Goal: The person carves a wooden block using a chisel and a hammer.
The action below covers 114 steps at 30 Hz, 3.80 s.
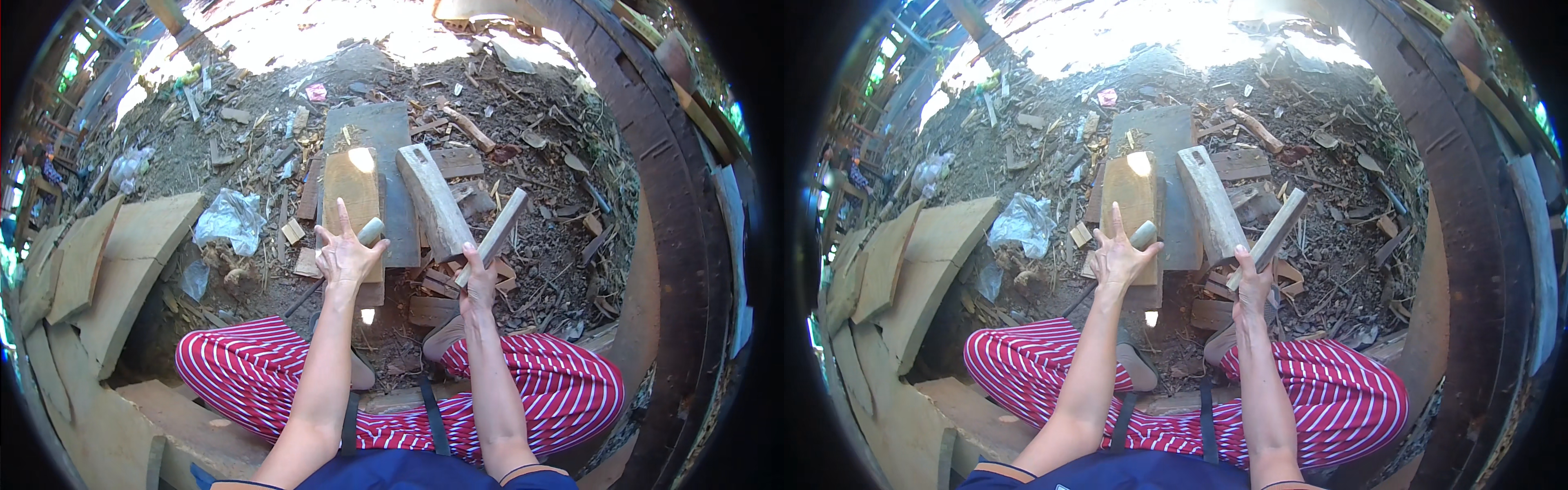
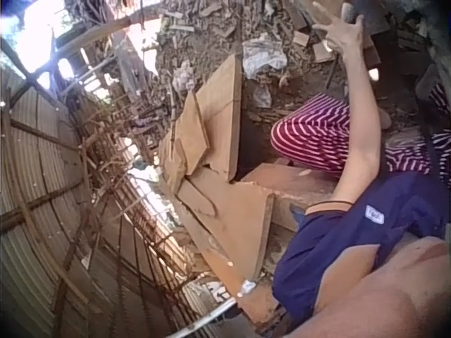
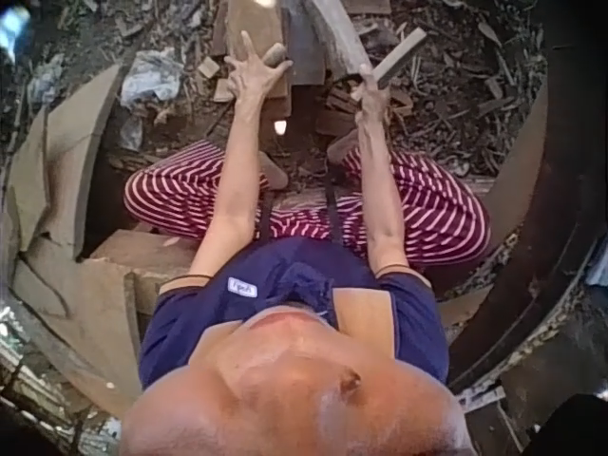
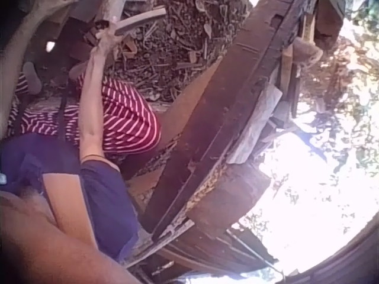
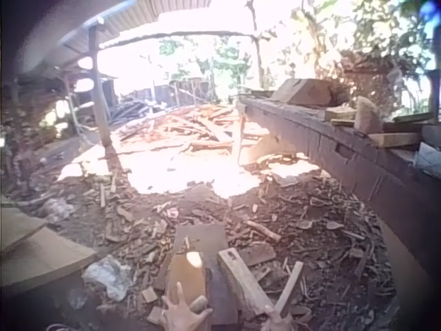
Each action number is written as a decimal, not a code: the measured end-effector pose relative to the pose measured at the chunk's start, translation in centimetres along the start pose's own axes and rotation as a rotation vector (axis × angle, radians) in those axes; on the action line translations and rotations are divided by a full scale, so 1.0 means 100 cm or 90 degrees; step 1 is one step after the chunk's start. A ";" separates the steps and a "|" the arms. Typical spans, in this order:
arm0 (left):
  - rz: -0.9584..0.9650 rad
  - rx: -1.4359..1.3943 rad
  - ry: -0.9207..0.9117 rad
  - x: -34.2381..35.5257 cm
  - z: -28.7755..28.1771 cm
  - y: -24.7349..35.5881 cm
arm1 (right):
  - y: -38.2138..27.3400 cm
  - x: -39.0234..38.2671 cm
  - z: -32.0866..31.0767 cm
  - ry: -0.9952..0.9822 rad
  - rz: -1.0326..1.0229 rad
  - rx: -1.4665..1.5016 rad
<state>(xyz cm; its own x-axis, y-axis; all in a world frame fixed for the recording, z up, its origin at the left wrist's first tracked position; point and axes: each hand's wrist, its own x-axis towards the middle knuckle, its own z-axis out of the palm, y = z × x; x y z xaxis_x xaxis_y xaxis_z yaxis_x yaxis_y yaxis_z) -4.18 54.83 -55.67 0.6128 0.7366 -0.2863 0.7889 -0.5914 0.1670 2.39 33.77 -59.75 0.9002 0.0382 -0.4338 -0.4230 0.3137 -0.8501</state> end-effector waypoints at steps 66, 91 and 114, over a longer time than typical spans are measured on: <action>-0.158 -0.522 -0.268 0.037 -0.005 -0.159 | -0.050 0.012 -0.004 -0.023 -0.001 0.072; 0.142 -0.310 -0.258 0.027 0.032 -0.034 | -0.007 -0.012 0.008 -0.107 0.061 0.006; 0.373 -1.095 0.056 0.079 -0.129 0.034 | -0.113 0.020 0.108 -0.164 -0.272 -0.405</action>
<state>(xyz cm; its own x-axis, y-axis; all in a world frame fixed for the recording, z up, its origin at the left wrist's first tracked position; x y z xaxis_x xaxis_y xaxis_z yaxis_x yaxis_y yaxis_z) 3.91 62.87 -45.20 0.7529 0.6280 0.1966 -0.3768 0.1664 0.9112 10.11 40.59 -47.78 0.9603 0.2785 -0.0168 0.0545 -0.2463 -0.9677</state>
